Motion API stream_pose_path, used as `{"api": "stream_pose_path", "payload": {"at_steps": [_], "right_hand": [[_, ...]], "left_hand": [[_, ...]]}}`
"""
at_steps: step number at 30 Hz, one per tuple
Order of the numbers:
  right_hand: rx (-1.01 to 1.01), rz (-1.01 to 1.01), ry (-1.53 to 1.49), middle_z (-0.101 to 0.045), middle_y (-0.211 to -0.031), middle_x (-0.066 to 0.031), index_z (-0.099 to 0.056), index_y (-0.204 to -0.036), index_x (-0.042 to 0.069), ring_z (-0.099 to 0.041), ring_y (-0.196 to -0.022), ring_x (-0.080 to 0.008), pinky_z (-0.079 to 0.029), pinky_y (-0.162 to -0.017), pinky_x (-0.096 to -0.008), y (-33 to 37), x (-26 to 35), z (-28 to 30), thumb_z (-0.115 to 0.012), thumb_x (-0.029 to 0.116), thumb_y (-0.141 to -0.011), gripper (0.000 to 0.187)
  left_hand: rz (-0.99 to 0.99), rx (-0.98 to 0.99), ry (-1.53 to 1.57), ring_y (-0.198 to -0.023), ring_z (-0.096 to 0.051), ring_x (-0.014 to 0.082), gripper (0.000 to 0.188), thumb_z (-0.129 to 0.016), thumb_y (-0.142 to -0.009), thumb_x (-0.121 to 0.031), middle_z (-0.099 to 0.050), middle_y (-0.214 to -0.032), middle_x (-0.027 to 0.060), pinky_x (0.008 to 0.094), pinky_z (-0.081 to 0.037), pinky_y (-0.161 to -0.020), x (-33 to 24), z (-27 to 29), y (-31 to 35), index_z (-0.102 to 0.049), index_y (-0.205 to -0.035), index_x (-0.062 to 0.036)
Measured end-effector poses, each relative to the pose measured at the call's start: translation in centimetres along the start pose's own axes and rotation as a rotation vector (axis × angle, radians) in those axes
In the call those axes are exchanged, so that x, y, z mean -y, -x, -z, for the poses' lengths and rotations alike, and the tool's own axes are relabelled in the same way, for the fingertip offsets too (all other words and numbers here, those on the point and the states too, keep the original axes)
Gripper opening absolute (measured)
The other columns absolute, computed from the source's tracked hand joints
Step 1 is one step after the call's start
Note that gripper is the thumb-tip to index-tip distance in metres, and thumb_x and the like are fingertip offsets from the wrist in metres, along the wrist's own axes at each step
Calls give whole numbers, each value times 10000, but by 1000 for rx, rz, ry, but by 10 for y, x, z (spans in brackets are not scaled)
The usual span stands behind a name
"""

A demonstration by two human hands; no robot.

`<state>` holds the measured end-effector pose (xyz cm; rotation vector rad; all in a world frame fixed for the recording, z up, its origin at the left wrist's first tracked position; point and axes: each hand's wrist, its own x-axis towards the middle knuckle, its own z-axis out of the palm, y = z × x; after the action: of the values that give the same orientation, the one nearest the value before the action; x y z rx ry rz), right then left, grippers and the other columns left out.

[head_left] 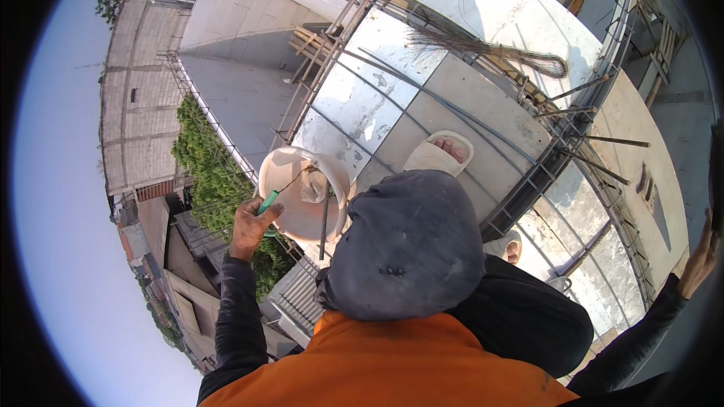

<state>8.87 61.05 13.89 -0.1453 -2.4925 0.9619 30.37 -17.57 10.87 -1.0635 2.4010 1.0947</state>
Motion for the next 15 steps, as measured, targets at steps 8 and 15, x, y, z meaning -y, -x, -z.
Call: {"api": "stream_pose_path", "payload": {"at_steps": [8,15], "right_hand": [[79,-131,257,-655,-1102,-104,-658,-1114,-46,-591,-1103,-213,-409,-1060,-331,-3,-18,5,-562,364,-1093,422],[57,-124,328,-579,-916,-49,-632,-989,-8,-514,-891,-156,-421,-864,-291,24,-7,1,-566,400,-1094,427]], "left_hand": [[69,236,-229,-700,-534,121,320,-777,-950,-328,-572,-736,15,335,-457,-676,7,-40,-15,-676,-938,-24],[-77,457,-212,-834,-663,163,536,-714,-946,-559,-733,-935,101,346,-508,-767,-1,-23,-53,-721,-1028,-29]]}}
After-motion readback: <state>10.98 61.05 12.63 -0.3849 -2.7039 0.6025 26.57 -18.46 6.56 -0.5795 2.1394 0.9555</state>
